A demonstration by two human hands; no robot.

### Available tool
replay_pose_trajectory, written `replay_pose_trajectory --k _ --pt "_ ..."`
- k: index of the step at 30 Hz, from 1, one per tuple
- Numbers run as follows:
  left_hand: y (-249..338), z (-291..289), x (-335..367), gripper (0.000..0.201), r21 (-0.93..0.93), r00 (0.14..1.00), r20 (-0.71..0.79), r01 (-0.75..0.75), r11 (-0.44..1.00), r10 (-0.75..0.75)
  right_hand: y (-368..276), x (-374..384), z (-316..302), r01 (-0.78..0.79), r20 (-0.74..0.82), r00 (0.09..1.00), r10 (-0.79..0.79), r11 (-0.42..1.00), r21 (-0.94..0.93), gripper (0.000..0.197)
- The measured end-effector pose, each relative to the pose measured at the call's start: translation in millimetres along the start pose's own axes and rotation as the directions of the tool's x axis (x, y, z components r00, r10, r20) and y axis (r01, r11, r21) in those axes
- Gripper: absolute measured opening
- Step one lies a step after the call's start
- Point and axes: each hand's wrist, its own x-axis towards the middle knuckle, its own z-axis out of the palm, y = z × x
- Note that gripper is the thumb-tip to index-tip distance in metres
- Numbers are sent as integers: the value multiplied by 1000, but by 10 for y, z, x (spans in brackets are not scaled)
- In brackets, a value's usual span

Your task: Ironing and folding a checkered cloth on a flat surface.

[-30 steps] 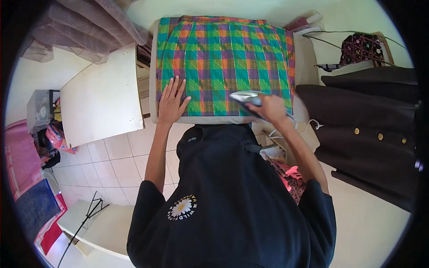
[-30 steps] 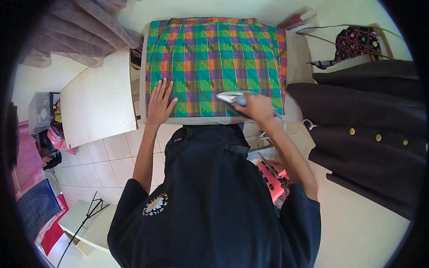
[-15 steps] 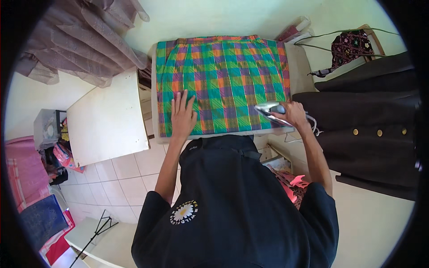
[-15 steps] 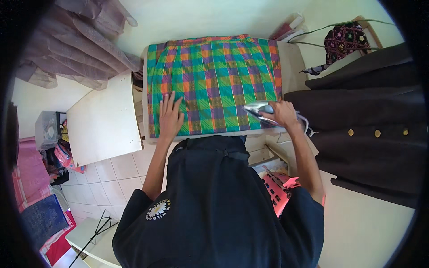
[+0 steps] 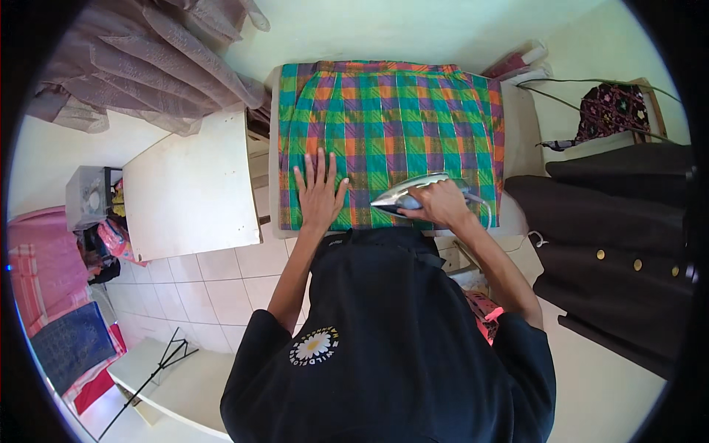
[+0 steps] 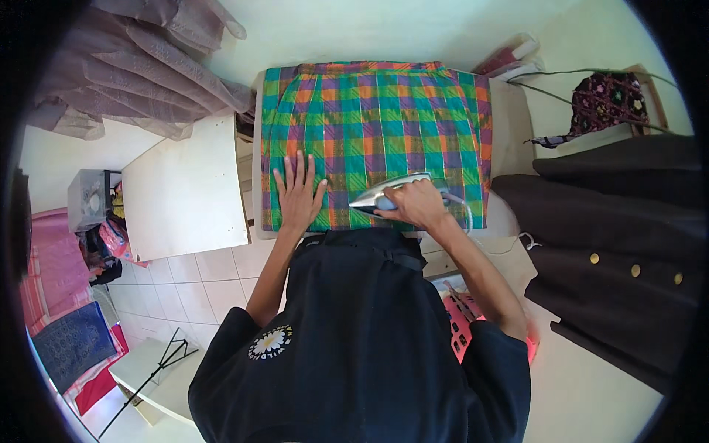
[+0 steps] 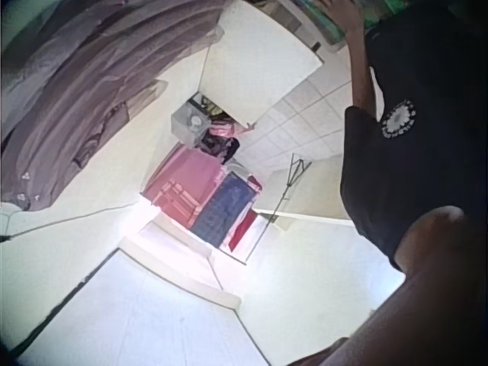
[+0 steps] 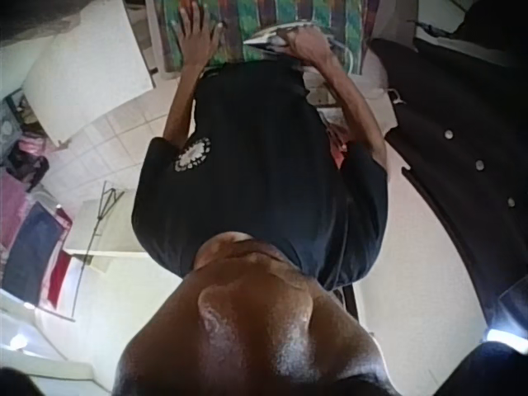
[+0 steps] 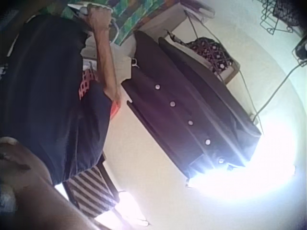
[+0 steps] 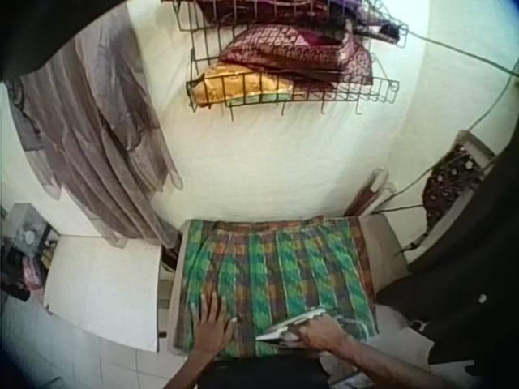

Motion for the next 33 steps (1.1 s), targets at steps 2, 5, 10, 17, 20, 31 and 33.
replay_pose_trajectory --k 2,5,10,17,20,31,33 --pt "-17 -18 -49 63 38 993 13 117 992 -117 -93 143 -74 -130 -108 985 132 991 24 51" --pt "-93 -22 -194 62 39 985 18 173 984 -174 -60 320 -97 -188 -136 972 191 982 34 52" --pt "-88 -22 -268 59 9 970 10 243 970 -243 6 418 -35 355 101 931 -352 935 -13 48" --pt "-167 -17 -266 55 -133 949 -30 306 943 -313 -470 851 -168 117 38 992 -117 993 -3 51" --pt "-175 15 -275 55 -196 939 -64 319 927 -337 -449 1012 -15 123 -163 978 -128 992 -40 52" --pt "-111 -37 -242 61 -69 937 -65 340 938 -344 -402 1559 -88 51 -123 991 -54 998 -29 61" --pt "-109 -53 -206 62 -92 936 -64 341 936 -347 -386 1694 -86 -28 -189 982 24 999 -17 60"
